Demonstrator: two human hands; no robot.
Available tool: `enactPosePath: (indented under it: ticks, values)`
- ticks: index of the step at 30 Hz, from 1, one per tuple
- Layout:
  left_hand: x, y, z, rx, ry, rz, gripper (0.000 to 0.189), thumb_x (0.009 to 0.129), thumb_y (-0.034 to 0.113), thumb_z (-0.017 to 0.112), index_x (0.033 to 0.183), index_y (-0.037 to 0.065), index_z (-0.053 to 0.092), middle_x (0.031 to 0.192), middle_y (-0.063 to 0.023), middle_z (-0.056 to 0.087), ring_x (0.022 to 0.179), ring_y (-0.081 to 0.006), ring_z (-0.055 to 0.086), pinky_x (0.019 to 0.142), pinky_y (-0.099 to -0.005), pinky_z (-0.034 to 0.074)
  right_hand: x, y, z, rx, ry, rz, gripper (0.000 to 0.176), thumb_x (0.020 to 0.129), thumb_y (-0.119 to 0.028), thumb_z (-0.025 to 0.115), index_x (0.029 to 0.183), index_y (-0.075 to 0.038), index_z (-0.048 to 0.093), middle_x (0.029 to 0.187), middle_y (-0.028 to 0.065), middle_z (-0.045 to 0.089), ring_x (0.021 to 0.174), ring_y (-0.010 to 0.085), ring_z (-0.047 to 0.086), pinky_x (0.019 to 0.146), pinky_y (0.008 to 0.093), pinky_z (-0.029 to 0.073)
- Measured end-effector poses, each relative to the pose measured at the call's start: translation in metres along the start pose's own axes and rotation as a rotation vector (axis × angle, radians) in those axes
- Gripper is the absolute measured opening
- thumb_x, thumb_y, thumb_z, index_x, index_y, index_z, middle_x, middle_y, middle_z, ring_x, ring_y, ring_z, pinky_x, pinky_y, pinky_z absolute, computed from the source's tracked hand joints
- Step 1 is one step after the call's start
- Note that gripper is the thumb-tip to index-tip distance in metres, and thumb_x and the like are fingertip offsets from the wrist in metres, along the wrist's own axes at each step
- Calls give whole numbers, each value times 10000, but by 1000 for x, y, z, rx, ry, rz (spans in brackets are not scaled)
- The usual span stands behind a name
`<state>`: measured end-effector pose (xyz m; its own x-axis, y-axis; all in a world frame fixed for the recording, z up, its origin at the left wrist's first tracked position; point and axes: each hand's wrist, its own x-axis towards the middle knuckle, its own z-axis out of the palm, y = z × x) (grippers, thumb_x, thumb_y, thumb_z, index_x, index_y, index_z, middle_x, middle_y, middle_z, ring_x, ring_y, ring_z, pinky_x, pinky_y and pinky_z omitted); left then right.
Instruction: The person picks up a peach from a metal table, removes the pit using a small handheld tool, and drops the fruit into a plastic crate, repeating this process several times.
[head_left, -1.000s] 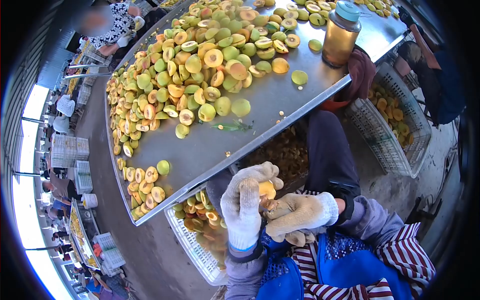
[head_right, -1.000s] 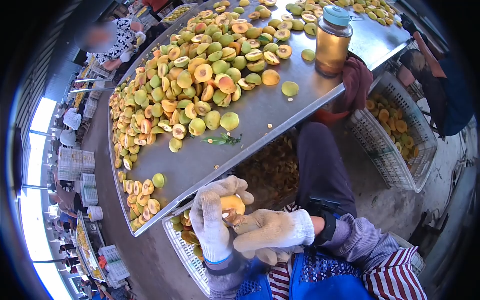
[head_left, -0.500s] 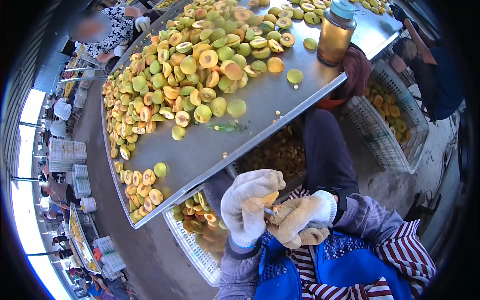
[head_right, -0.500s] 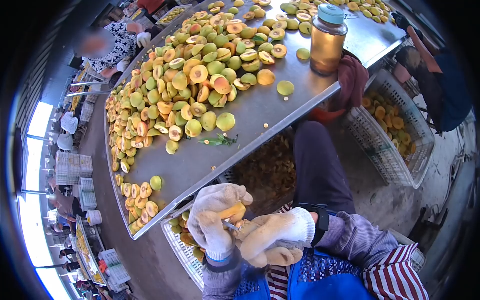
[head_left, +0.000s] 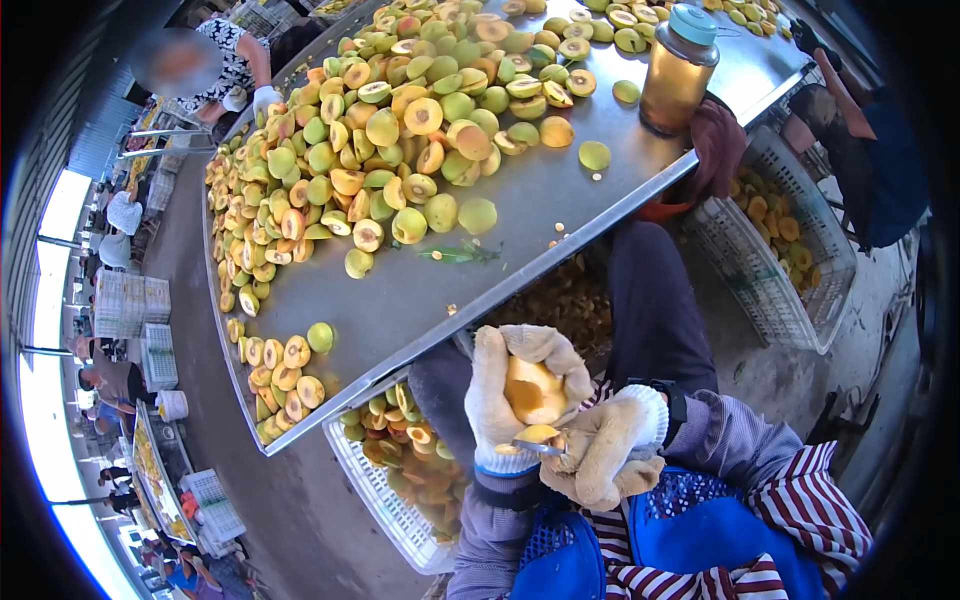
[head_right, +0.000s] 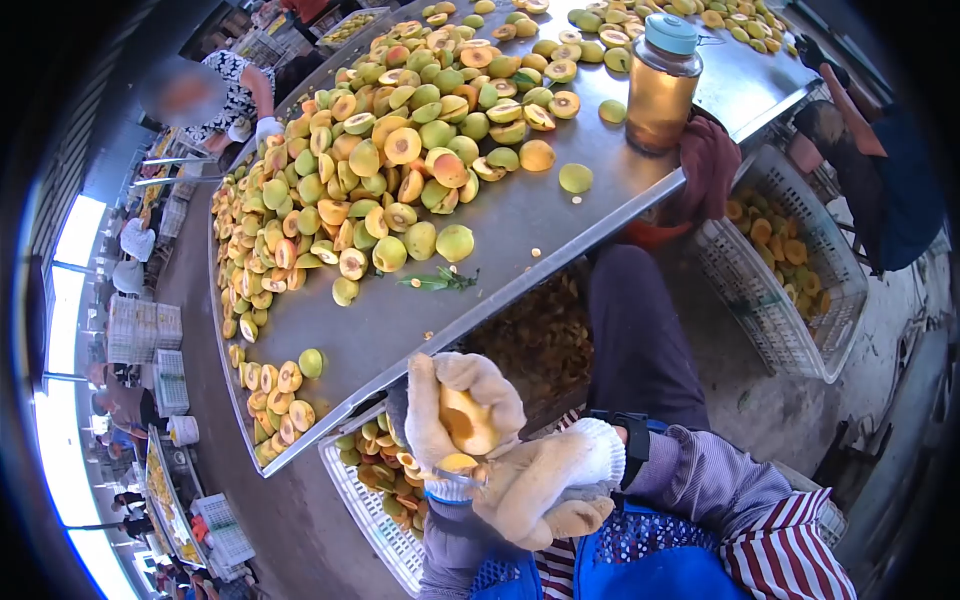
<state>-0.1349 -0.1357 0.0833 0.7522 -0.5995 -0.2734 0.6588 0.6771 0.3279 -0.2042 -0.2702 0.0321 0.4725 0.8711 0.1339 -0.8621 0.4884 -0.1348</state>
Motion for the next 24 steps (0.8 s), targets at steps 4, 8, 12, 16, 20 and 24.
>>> enactPosePath:
  ticks: [4, 8, 12, 16, 20, 24]
  values:
    - [-10, 20, -14, 797, 366, 502, 513, 992, 518, 457, 1083, 31, 593, 936, -136, 638, 782, -234, 655, 514, -251, 450, -7, -11, -7, -132, 86, 41, 224, 938, -175, 640, 1022, 30, 610, 688, 96, 649, 520, 111, 631, 439, 233, 500]
    - [-42, 103, -83, 2015, 791, 493, 384, 956, 313, 548, 1108, -22, 660, 1121, -175, 653, 1076, -309, 598, 934, -386, 467, -19, -28, 14, -370, 458, 153, 239, 964, -213, 606, 912, 20, 618, 578, 93, 610, 418, 125, 583, 351, 225, 452]
    - [-5, 111, -85, 2155, 531, 626, 413, 914, 311, 627, 1187, 2, 621, 1273, -201, 583, 1207, -360, 527, 1017, -424, 423, -7, -31, 4, -284, 556, 249, 250, 929, -256, 643, 836, -25, 625, 583, 73, 613, 398, 114, 558, 345, 212, 435]
    - [102, 113, -47, 2225, 198, 651, 541, 888, 392, 659, 1278, 29, 568, 1370, -202, 526, 1291, -354, 483, 1080, -418, 385, -7, -40, 13, -438, 635, 226, 291, 900, -315, 663, 811, -41, 620, 568, 43, 589, 391, 84, 535, 344, 189, 415]
    - [219, 133, -55, 2354, 38, 643, 570, 871, 345, 630, 1339, 40, 513, 1384, -185, 517, 1315, -344, 451, 1102, -416, 356, -16, -55, 23, -462, 746, 126, 256, 905, -280, 672, 905, -25, 647, 614, 7, 577, 422, 51, 532, 366, 170, 416]
    - [295, 137, -77, 2642, 64, 393, 767, 846, 447, 611, 1464, 76, 350, 1398, -179, 503, 1292, -336, 467, 1071, -413, 386, -20, -56, 6, -339, 741, 157, 299, 918, -253, 658, 1085, -6, 642, 682, -15, 582, 424, 36, 506, 366, 161, 403]
